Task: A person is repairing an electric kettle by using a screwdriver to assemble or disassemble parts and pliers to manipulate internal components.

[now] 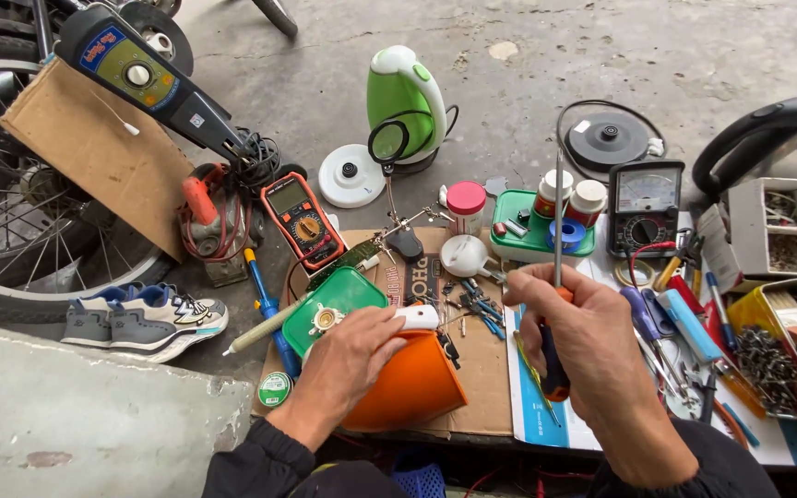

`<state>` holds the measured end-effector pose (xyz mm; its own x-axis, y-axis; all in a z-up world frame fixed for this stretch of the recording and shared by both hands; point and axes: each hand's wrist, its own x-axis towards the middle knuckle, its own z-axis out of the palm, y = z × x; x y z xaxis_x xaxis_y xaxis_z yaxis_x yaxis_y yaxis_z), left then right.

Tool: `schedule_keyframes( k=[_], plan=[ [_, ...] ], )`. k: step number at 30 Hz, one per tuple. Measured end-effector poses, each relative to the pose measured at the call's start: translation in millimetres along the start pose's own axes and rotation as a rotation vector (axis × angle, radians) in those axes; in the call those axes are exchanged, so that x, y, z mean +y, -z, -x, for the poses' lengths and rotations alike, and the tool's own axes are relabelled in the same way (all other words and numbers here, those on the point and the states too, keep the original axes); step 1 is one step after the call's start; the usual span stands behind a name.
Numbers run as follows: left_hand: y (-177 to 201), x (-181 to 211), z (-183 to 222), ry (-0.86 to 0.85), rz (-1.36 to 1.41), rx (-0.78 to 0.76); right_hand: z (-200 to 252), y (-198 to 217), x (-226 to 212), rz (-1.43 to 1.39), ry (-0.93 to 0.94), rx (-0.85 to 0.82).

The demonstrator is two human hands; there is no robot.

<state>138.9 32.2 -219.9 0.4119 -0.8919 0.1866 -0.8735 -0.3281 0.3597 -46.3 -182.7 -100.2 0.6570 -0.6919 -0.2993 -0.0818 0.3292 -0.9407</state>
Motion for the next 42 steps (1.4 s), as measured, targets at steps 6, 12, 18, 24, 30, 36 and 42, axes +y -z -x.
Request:
schedule_keyframes(
  k=[6, 12, 18, 24, 30, 36, 42],
  plan=[
    [5, -1, 1, -0.008, 0.050, 0.067, 6, 6, -3, 0.071, -0.092, 0.024],
    [6, -7, -6, 0.144, 0.162, -0.075, 10, 15, -9, 0.099, -0.111, 0.061],
    [14, 2, -6, 0.184, 0.200, -0.150, 14, 17, -5, 0.094, -0.083, 0.052],
    [17, 5, -11, 0.273, 0.230, -0.191, 17, 16, -5, 0.076, -0.065, 0.064],
    [19, 4, -16, 0.251, 0.227, -0.245, 20, 14, -9, 0.091, -0.092, 0.071],
    [14, 1, -6, 0.133, 0.218, -0.201, 19, 15, -6, 0.097, -0.081, 0.081],
    [2, 22, 20, -0.007, 0.177, -0.182, 29, 19, -8, 0.070, -0.167, 0.101]
  ],
)
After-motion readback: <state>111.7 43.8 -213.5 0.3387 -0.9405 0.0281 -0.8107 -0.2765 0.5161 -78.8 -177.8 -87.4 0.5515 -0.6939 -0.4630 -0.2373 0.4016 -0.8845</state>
